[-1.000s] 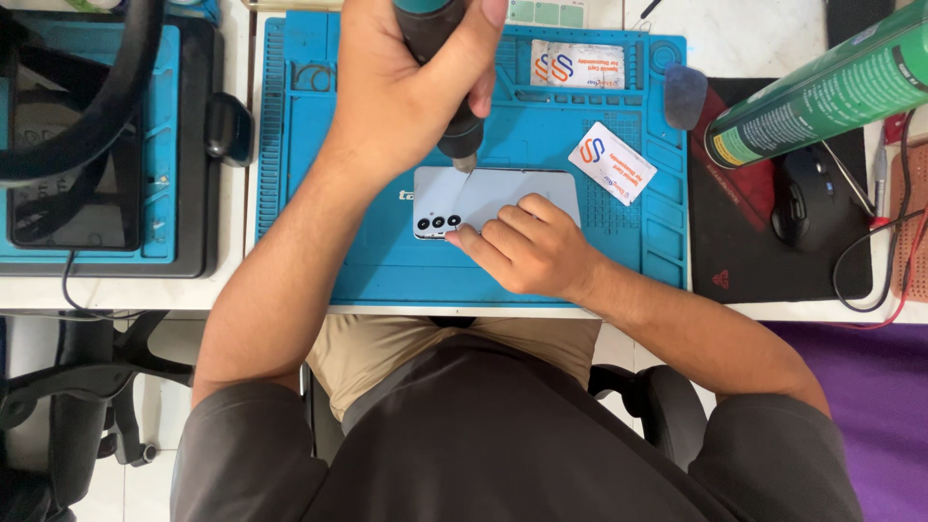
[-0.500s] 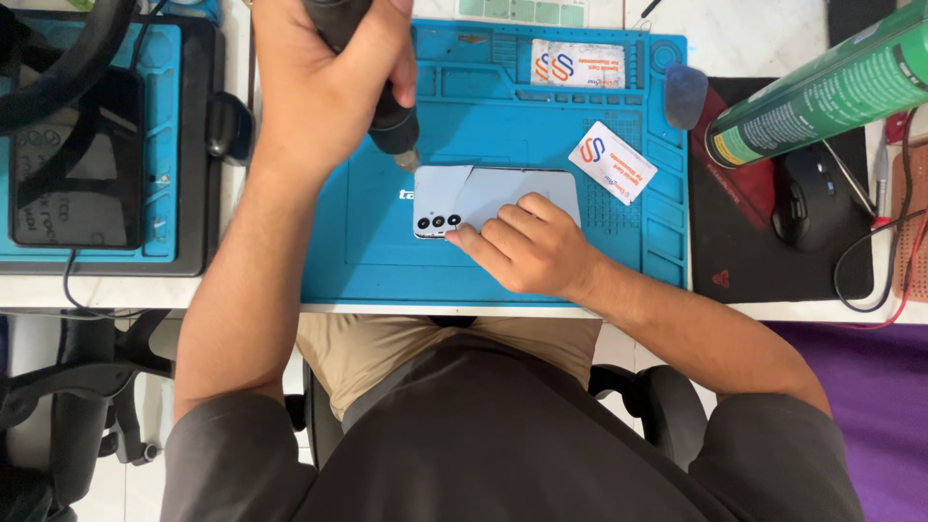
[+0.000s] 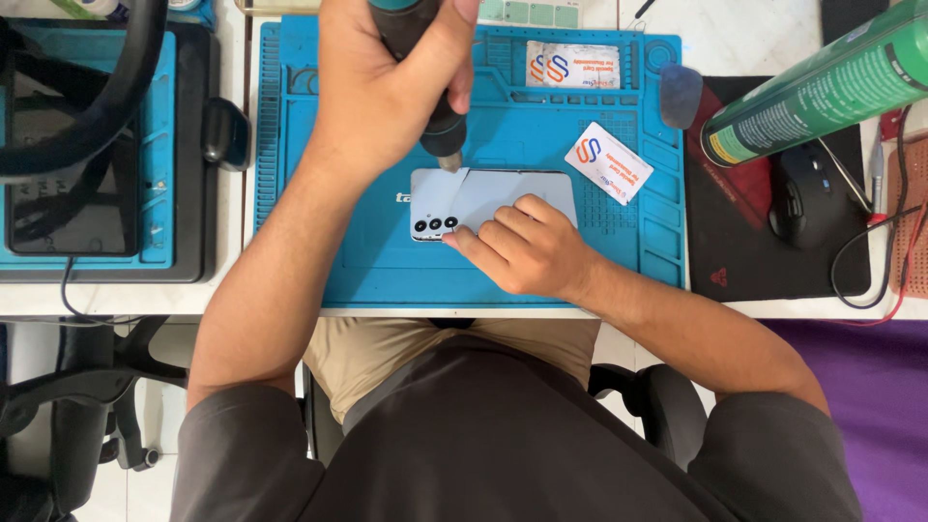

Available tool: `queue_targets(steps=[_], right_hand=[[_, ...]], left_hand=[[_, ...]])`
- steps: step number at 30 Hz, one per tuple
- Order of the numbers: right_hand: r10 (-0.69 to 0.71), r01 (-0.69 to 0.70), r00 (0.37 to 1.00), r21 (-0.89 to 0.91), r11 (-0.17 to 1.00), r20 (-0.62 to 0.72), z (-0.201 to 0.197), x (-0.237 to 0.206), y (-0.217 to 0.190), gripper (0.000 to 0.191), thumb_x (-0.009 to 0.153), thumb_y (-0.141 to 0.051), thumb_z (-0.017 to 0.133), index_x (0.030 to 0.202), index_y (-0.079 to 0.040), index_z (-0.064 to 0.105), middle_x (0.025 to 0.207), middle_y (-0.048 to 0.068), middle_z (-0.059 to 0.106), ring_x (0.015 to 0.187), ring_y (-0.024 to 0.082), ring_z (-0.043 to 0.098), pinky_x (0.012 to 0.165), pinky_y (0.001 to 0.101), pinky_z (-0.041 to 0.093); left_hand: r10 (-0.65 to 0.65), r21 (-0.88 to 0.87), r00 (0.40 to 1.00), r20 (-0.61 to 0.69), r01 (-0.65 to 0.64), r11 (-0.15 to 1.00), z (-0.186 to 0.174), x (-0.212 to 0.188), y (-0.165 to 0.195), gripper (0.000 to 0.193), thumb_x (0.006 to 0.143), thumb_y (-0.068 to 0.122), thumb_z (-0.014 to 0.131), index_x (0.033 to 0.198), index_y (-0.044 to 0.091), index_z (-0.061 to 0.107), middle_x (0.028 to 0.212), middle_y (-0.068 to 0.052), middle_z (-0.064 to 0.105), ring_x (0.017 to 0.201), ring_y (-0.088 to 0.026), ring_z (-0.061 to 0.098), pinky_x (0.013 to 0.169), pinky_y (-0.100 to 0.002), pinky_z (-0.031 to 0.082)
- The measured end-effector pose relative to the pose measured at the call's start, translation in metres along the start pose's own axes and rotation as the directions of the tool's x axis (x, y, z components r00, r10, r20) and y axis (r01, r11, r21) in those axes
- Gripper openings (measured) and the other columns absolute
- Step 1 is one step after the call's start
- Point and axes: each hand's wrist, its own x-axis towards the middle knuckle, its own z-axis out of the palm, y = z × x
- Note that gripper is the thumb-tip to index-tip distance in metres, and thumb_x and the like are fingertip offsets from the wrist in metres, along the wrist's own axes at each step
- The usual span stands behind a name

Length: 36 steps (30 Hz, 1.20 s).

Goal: The person cleans the back of a white smartphone with a card, sprays it with a can, and uses a heat gun to warm the edges. They then pry off the back cover with the card, revealing the internal components, and use a screwdriver to remove screws from the interior.

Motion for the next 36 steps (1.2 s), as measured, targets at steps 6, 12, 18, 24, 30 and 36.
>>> queue_targets(steps=[6,12,18,24,30,36], right_hand=[[0.001,-0.001,1.000,0.002,1.000,0.003,0.000,0.000,0.000,0.007,0.093,-0.014,0.081,0.096,-0.009,0.076,0.067,-0.004,0.045,0.064,0.013,0.048,0.060,0.0295,0.036],[0.004,-0.004,1.000,0.006,1.000,0.007,0.001,-0.002,0.000,0.007,0.093,-0.014,0.080,0.095,-0.009,0.075,0.068,-0.003,0.046,0.065,0.013,0.050,0.060,0.0298,0.036],[0.020,-0.019,0.999,-0.020,1.000,0.025,0.006,-0.006,-0.002,0.010,0.092,-0.016,0.081,0.096,-0.011,0.074,0.071,-0.003,0.048,0.067,0.013,0.052,0.061,0.0299,0.037],[0.081,-0.080,0.991,-0.012,0.997,0.103,0.008,-0.009,-0.005,0.021,0.094,-0.026,0.083,0.098,-0.009,0.071,0.082,-0.001,0.054,0.075,0.015,0.055,0.068,0.0313,0.041],[0.199,-0.208,0.953,0.015,0.978,0.230,0.009,-0.005,-0.004,0.044,0.091,-0.038,0.084,0.118,-0.007,0.068,0.094,0.005,0.057,0.085,0.022,0.056,0.077,0.0367,0.045],[0.473,-0.489,0.832,-0.020,0.872,0.289,0.008,-0.002,-0.001,0.093,0.074,-0.060,0.083,0.134,0.007,0.057,0.125,0.020,0.058,0.113,0.036,0.055,0.095,0.0473,0.043]], left_hand=[[-0.014,0.027,1.000,0.001,0.014,1.000,-0.003,-0.008,0.012,0.013,0.116,0.007,0.062,0.104,0.002,0.061,0.073,-0.003,0.063,0.058,-0.012,0.064,0.054,-0.025,0.050],[0.012,0.094,0.998,-0.066,-0.005,0.996,-0.033,-0.024,0.021,0.015,0.119,0.006,0.061,0.106,-0.001,0.059,0.073,-0.006,0.063,0.058,-0.014,0.063,0.056,-0.026,0.050],[0.047,0.002,0.991,-0.127,-0.047,0.999,-0.052,-0.044,0.025,0.022,0.122,0.006,0.063,0.106,-0.001,0.049,0.072,-0.012,0.059,0.058,-0.020,0.062,0.058,-0.031,0.053],[0.023,-0.094,0.989,-0.149,-0.038,0.995,-0.050,-0.058,0.027,0.026,0.120,0.007,0.063,0.103,0.001,0.045,0.067,-0.013,0.055,0.054,-0.021,0.058,0.056,-0.032,0.051],[0.054,-0.021,0.987,-0.149,-0.057,0.998,-0.045,-0.036,0.014,0.018,0.120,0.006,0.062,0.107,-0.002,0.052,0.072,-0.012,0.058,0.058,-0.019,0.062,0.057,-0.031,0.052],[0.061,0.026,0.994,-0.086,-0.059,0.998,-0.034,-0.020,0.005,0.024,0.120,0.005,0.059,0.098,-0.003,0.060,0.070,-0.010,0.062,0.059,-0.017,0.064,0.058,-0.029,0.053]])
